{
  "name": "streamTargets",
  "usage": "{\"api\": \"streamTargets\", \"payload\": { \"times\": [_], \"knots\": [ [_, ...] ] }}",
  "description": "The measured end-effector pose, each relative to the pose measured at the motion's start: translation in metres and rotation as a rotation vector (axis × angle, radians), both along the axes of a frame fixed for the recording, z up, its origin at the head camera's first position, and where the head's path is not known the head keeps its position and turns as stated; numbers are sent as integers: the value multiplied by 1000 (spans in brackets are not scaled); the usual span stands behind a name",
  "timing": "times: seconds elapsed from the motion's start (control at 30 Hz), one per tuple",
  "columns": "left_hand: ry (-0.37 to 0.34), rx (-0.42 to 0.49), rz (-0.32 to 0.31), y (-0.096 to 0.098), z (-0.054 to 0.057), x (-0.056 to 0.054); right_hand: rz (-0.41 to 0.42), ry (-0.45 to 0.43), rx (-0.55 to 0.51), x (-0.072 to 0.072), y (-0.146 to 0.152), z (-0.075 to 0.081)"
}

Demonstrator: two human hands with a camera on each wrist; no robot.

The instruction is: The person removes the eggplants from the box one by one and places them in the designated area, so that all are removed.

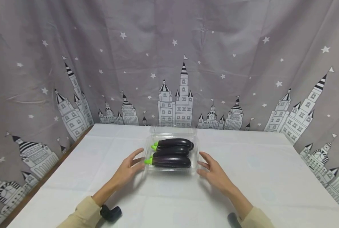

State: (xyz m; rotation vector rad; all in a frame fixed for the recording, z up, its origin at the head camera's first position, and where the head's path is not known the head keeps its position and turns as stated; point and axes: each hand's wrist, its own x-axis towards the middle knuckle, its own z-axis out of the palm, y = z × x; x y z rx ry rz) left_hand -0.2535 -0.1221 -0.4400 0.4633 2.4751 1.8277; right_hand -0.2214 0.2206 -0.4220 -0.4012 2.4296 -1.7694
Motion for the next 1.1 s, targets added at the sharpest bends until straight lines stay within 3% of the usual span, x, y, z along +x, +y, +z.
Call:
{"api": "streamTargets", "payload": {
  "times": [0.17, 0.37, 0.9, 1.1],
  "knots": [
    [54, -41, -42, -2, 3, -12, 8, -5, -12, 0, 0, -2],
    [14, -38, -112, -5, 2, -19, 11, -4, -11, 0, -1, 0],
    [-12, 7, -164, -8, -4, -22, 14, -11, 8, 2, 0, 2],
    [-10, 25, -165, -8, -4, -23, -9, -11, 65, 2, 1, 1]
  ]
}}
